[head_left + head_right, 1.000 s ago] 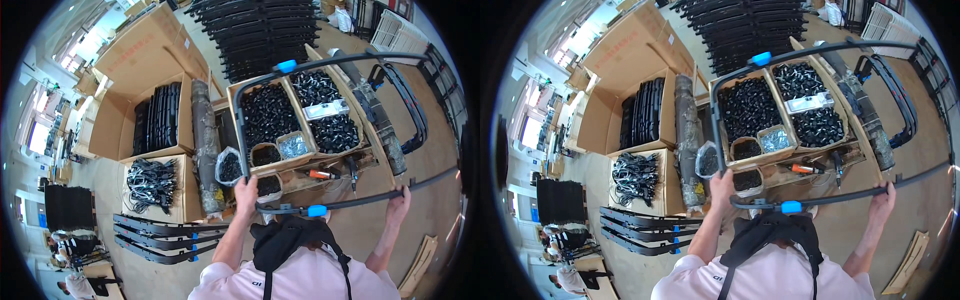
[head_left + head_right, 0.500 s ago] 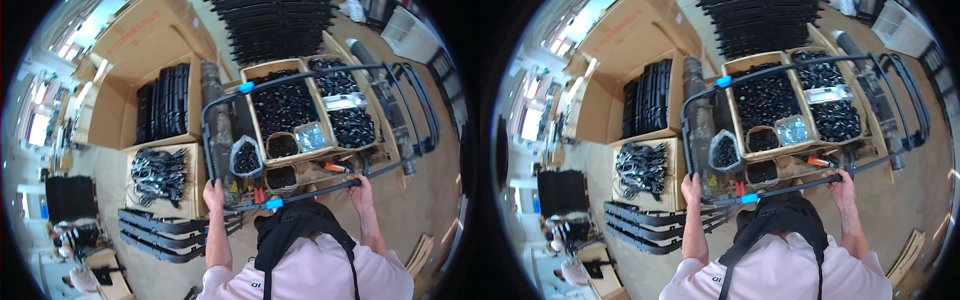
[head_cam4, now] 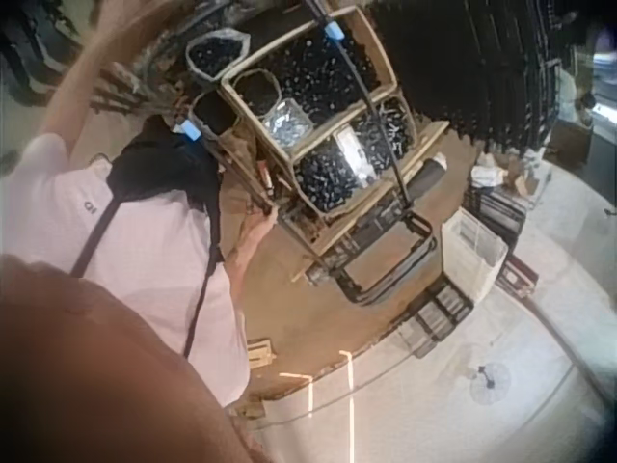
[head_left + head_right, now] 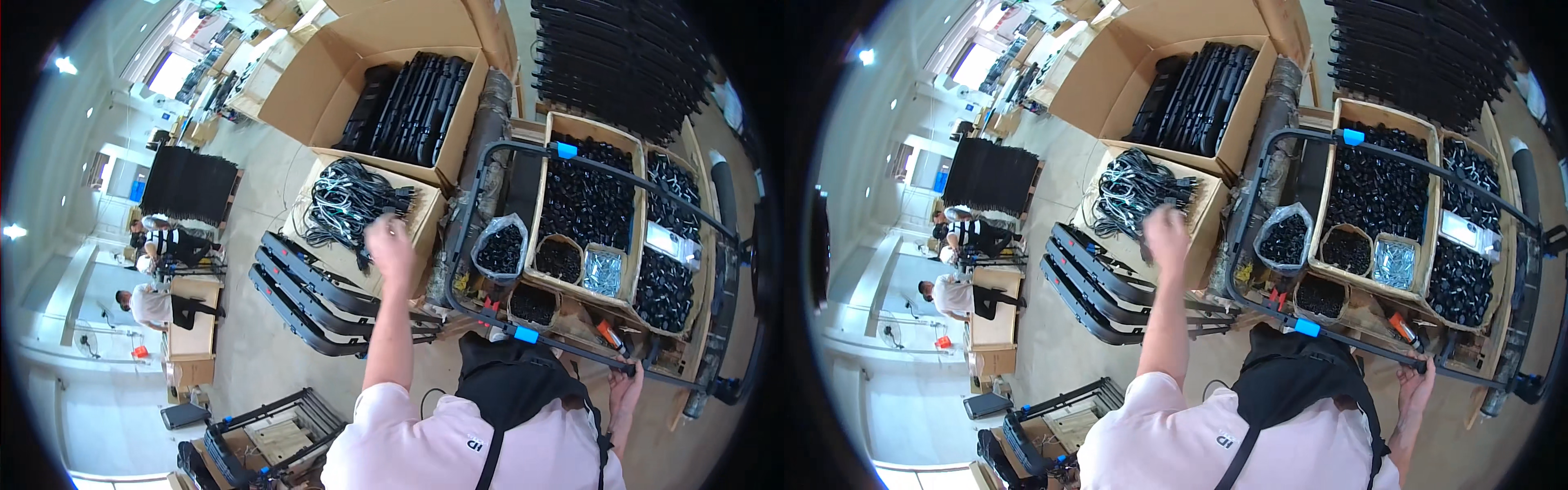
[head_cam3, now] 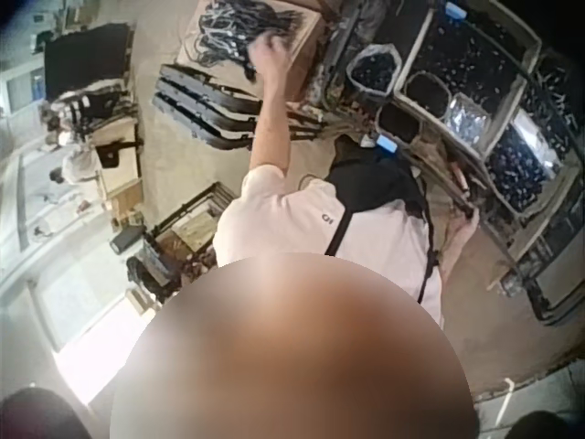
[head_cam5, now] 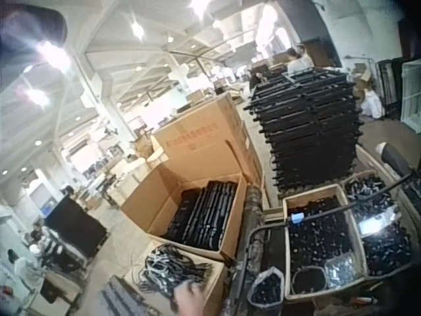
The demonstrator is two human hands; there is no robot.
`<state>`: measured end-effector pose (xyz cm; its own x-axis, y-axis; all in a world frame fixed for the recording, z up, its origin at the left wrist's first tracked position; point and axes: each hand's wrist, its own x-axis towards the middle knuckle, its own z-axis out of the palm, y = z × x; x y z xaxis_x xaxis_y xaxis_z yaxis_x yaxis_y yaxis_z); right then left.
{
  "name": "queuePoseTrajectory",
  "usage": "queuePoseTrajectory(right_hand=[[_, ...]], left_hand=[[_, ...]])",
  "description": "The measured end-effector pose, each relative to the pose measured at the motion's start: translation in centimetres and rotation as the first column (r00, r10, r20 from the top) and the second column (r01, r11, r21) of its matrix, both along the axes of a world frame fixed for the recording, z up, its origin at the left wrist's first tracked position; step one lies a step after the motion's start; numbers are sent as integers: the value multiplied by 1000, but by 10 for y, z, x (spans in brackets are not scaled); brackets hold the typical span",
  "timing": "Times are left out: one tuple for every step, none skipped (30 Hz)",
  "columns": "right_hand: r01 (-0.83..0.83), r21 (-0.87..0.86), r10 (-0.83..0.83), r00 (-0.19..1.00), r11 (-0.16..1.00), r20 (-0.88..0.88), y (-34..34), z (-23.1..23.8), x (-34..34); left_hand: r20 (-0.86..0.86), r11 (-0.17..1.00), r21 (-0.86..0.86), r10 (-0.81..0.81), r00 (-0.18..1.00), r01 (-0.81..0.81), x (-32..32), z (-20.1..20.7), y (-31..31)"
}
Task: Assembling the handle and electrical components of a garden power tool using an electric screwdriver and pliers.
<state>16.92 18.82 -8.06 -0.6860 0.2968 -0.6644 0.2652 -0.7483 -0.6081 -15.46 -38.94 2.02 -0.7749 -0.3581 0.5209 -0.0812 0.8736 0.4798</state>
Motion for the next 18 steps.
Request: queuePoseTrajectory(right_hand=[[-53, 10, 53, 998, 999, 23, -3, 9, -2], [-63, 16, 62, 998, 998, 21, -4, 19, -2], [-133, 28, 131, 990, 991, 49, -6, 28, -2], [-184, 48, 179, 980, 982, 89, -4, 35, 5], [-192, 52, 188, 979, 980, 78, -2, 38, 8], [-321, 59, 317, 946, 945, 72, -5, 27, -11], [-364, 127, 346, 927, 923, 145, -1, 27, -3], [-349, 144, 327, 932, 926, 157, 2, 35, 7], [-374, 212, 339, 923, 903, 184, 3, 47, 18], [-402, 275, 353, 912, 873, 211, 4, 57, 25], [-398, 279, 351, 914, 874, 204, 7, 61, 24], [-430, 329, 368, 900, 841, 236, 10, 64, 22], [-462, 375, 384, 884, 804, 266, 12, 66, 19], [-485, 362, 424, 874, 796, 238, 11, 65, 6], [-556, 467, 448, 831, 688, 328, 12, 73, 8], [-624, 547, 461, 782, 558, 420, 11, 83, 7], [-618, 553, 451, 786, 559, 423, 13, 101, 6], [-772, 518, 582, 626, 369, 519, 15, 115, -18]], left_hand=[[-62, 988, -30, 148, 987, -150, -9, -6, -39], [-51, 927, 37, 375, 926, -373, -19, -9, -70], [83, 738, 410, 555, 828, -536, -32, -11, -100], [256, 571, 478, 636, 728, -667, -46, -14, -113], [293, 323, 612, 755, 586, -722, -58, -20, -138], [268, 47, 863, 802, 535, -503, -44, -16, -235], [287, 38, 860, 789, 543, -510, -53, -32, -233], [414, 80, 784, 670, 615, -615, -60, -43, -223], [538, 148, 702, 531, 655, -697, -68, -47, -208], [554, 184, 670, 521, 650, -719, -75, -50, -193], [585, 242, 548, 574, 573, -801, -79, -45, -202], [604, 308, 475, 567, 560, -824, -77, -42, -207], [620, 371, 398, 566, 544, -839, -74, -38, -214], [569, 403, 370, 614, 548, -837, -60, -27, -250], [532, 388, 425, 625, 572, -818, -67, -25, -228], [491, 346, 500, 641, 590, -794, -73, -20, -208], [438, 307, 577, 666, 604, -757, -78, -5, -188], [316, 268, 719, 696, 645, -641, -58, 16, -233]])
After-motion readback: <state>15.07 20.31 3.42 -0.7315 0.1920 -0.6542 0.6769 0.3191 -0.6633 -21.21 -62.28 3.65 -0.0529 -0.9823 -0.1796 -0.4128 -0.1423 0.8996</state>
